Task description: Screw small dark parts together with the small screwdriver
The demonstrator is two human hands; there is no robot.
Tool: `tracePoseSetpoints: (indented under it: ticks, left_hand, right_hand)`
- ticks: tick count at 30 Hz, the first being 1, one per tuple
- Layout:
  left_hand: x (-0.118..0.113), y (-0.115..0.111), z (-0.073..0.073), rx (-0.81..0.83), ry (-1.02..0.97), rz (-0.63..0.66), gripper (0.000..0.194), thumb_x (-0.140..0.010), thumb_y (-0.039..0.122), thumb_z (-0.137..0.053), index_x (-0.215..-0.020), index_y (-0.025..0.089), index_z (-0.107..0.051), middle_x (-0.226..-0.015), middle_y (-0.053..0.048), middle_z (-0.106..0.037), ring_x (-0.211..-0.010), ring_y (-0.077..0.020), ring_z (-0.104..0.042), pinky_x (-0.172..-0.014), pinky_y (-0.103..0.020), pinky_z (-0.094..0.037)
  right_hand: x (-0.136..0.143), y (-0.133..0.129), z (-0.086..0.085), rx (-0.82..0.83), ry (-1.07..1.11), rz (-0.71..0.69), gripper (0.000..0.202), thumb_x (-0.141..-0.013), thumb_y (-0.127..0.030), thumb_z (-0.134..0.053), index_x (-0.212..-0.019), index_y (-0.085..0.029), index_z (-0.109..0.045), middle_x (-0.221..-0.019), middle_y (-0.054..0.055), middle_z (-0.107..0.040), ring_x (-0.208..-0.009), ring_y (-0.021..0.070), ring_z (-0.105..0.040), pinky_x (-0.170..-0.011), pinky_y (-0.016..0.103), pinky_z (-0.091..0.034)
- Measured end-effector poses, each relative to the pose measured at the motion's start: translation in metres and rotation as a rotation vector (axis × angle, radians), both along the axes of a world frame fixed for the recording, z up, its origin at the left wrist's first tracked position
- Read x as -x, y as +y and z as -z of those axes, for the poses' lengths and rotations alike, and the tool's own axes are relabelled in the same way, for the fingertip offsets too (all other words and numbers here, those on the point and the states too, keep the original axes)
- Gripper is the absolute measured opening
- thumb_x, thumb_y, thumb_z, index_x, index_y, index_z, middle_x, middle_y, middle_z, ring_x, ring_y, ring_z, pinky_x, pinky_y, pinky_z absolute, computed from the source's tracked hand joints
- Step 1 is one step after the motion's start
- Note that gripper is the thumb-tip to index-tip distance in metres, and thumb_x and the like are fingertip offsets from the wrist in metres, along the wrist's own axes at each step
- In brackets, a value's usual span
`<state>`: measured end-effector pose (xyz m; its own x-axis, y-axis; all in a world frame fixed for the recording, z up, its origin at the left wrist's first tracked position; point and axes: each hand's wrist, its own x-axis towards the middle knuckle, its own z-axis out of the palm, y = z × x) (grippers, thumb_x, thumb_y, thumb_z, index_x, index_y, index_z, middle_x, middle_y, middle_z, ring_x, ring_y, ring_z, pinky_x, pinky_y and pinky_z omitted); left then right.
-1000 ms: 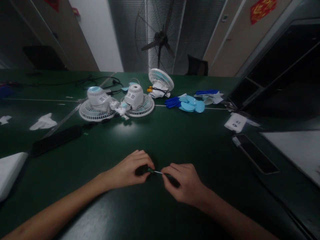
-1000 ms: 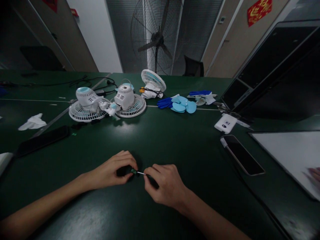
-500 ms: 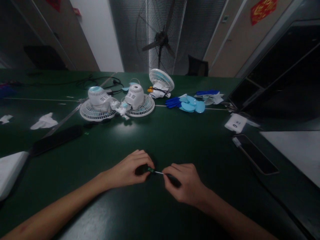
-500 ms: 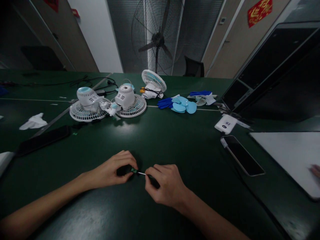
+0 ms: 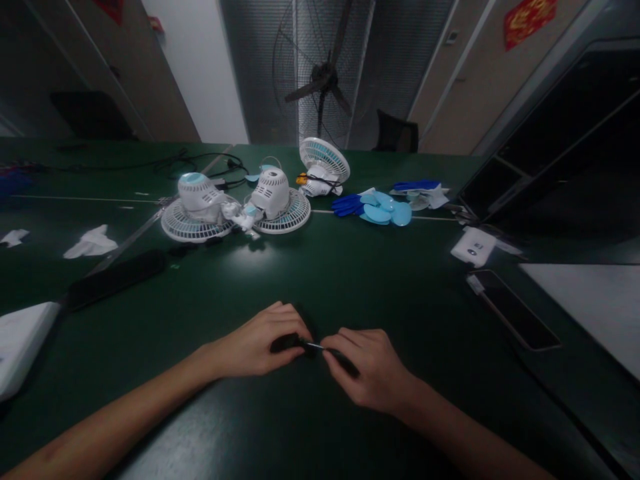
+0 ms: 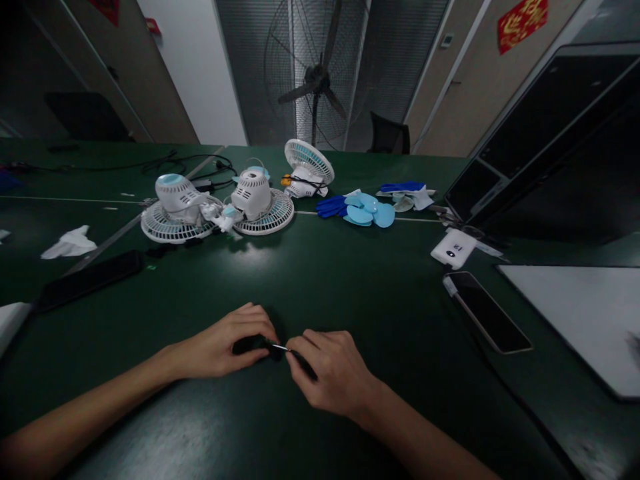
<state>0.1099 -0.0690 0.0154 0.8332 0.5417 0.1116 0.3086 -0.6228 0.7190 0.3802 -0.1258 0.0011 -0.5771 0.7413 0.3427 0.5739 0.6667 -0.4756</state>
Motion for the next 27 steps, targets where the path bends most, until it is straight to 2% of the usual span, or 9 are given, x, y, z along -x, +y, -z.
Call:
tracePoseSetpoints:
  ticks: [6, 13, 20, 24, 27]
  left_hand:
    - [-0.0002, -0.0012, -0.0028, 0.020, 0.013, -0.002, 0.014, -0.103, 0.028, -0.065, -0.116, 0.025, -0.069, -0.108, -0.004, -0.070, -0.105, -0.0225, -0.061, -0.095, -0.038, -0.041]
    - [0.0008, -0.0014, -0.0014, 0.051, -0.011, -0.027, 0.043, -0.102, 0.027, -0.067, -0.144, 0.028, -0.057, -0.112, -0.005, -0.068, -0.107, -0.0236, -0.060, -0.099, -0.041, -0.044]
    - [0.0004, -0.0015, -0.0002, 0.001, -0.011, -0.075, 0.045, -0.100, 0.027, -0.066, -0.145, 0.027, -0.057, -0.110, -0.006, -0.066, -0.106, -0.0244, -0.060, -0.098, -0.043, -0.048]
    - [-0.0007, -0.0036, -0.0016, -0.069, 0.025, -0.094, 0.047, -0.097, 0.026, -0.071, -0.143, 0.028, -0.060, -0.124, -0.008, -0.064, -0.116, -0.0262, -0.058, -0.103, -0.044, -0.049]
    - [0.0001, -0.0036, 0.0010, -0.165, 0.054, -0.075, 0.041, -0.099, 0.025, -0.068, -0.140, 0.028, -0.064, -0.134, -0.010, -0.062, -0.124, -0.0273, -0.056, -0.107, -0.044, -0.048]
  right_hand:
    - [0.0003, -0.0017, 0.0011, 0.020, -0.041, 0.001, 0.016, -0.106, -0.023, -0.053, -0.110, -0.022, -0.069, -0.091, 0.001, -0.073, -0.073, 0.0163, -0.068, -0.065, 0.031, -0.041]
    - [-0.0007, 0.0008, 0.0021, 0.001, 0.059, 0.094, 0.015, -0.104, -0.021, -0.056, -0.112, -0.021, -0.068, -0.092, 0.002, -0.074, -0.073, 0.0155, -0.070, -0.065, 0.028, -0.045]
    - [-0.0025, 0.0005, -0.0018, 0.027, 0.166, 0.108, 0.012, -0.102, -0.019, -0.057, -0.109, -0.020, -0.067, -0.091, 0.002, -0.073, -0.072, 0.0149, -0.069, -0.067, 0.027, -0.049]
    - [-0.0027, 0.0011, -0.0033, 0.039, 0.194, 0.119, 0.011, -0.103, -0.019, -0.057, -0.107, -0.020, -0.067, -0.092, 0.002, -0.074, -0.074, 0.0146, -0.070, -0.069, 0.027, -0.051]
    - [-0.0026, 0.0010, -0.0044, 0.039, 0.189, 0.120, 0.012, -0.103, -0.020, -0.057, -0.109, -0.021, -0.068, -0.092, 0.002, -0.074, -0.074, 0.0148, -0.070, -0.069, 0.027, -0.051]
